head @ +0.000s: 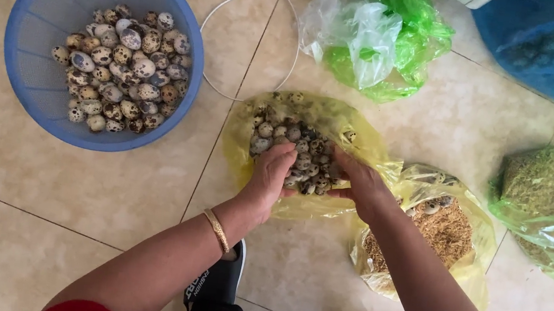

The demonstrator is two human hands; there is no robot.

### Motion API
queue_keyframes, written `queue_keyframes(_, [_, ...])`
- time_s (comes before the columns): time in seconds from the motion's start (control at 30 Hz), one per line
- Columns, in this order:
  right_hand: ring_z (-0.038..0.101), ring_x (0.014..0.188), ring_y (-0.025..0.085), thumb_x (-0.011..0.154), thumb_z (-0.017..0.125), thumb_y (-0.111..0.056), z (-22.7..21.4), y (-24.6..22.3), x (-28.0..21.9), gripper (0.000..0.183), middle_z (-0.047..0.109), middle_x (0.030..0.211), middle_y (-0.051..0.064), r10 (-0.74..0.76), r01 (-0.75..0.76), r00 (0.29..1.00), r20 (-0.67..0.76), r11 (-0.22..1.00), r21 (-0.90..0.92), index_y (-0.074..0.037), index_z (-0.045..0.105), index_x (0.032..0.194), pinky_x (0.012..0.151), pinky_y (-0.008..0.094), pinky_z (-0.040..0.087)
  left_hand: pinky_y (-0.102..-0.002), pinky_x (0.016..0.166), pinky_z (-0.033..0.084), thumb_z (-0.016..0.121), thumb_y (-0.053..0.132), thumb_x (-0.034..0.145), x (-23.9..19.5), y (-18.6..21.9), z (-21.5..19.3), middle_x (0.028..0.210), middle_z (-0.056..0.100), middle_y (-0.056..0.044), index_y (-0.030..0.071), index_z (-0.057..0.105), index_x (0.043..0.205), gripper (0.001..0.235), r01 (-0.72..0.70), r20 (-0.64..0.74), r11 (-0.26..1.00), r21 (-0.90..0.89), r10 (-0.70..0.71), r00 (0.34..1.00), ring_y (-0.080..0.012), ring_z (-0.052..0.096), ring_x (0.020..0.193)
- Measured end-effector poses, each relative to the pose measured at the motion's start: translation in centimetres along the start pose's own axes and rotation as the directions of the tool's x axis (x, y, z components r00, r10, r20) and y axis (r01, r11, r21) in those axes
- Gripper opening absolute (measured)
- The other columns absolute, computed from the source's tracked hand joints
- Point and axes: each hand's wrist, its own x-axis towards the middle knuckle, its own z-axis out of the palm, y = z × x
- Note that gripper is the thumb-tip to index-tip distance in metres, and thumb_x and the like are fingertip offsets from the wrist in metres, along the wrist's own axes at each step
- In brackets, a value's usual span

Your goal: The person sorts quail eggs from a yellow plastic bag into a blue colander. They repeatedly pick up eggs, separate them from grain-like material, and place them into the colander. The person handles the eggs by hand throughout the process.

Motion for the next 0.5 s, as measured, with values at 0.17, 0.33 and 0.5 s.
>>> queue_keyframes(0.17, [0.042,0.141,0.050,0.088,0.070,-0.049,0.0,-0.5,-0.9,0.074,0.045,0.154,0.025,-0.009,0.009,0.999,-0.032,1.000,-0.002,0.001,0.059,0.142,0.095,0.059,0.058,-0.065,0.108,0.047,0.047,0.049,0.099,-0.4,0.4,0.3,0.163,0.008,-0.029,0.010,0.027,0.161,0.076,0.017,-0.014,1.000,-0.021,-0.018,1.000,-0.0579,0.016,0.149])
queue_keyframes(0.33, [0.037,0.145,0.052,0.089,0.068,-0.051,0.6,-1.6,-2.7,0.081,0.043,0.155,0.029,-0.061,0.061,0.997,-0.039,0.998,-0.003,0.007,0.054,0.144,0.102,0.063,0.052,-0.066,0.107,0.047,0.047,0.048,0.100,0.0,-0.8,-0.1,0.162,0.007,-0.030,0.010,0.026,0.160,0.075,-0.005,0.034,1.000,-0.016,0.005,0.999,-0.0593,0.016,0.148])
queue_keyframes(0.5, [0.033,0.149,0.047,0.092,0.067,-0.050,-0.4,-0.1,-2.6,0.084,0.040,0.158,0.026,-0.115,0.115,0.993,0.013,0.993,-0.010,0.006,0.044,0.151,0.108,0.065,0.046,-0.062,0.109,0.046,0.049,0.049,0.098,-0.9,-0.5,0.7,0.165,0.010,-0.026,0.011,0.029,0.160,0.076,0.003,-0.015,1.000,-0.012,-0.003,1.000,-0.0547,0.019,0.149])
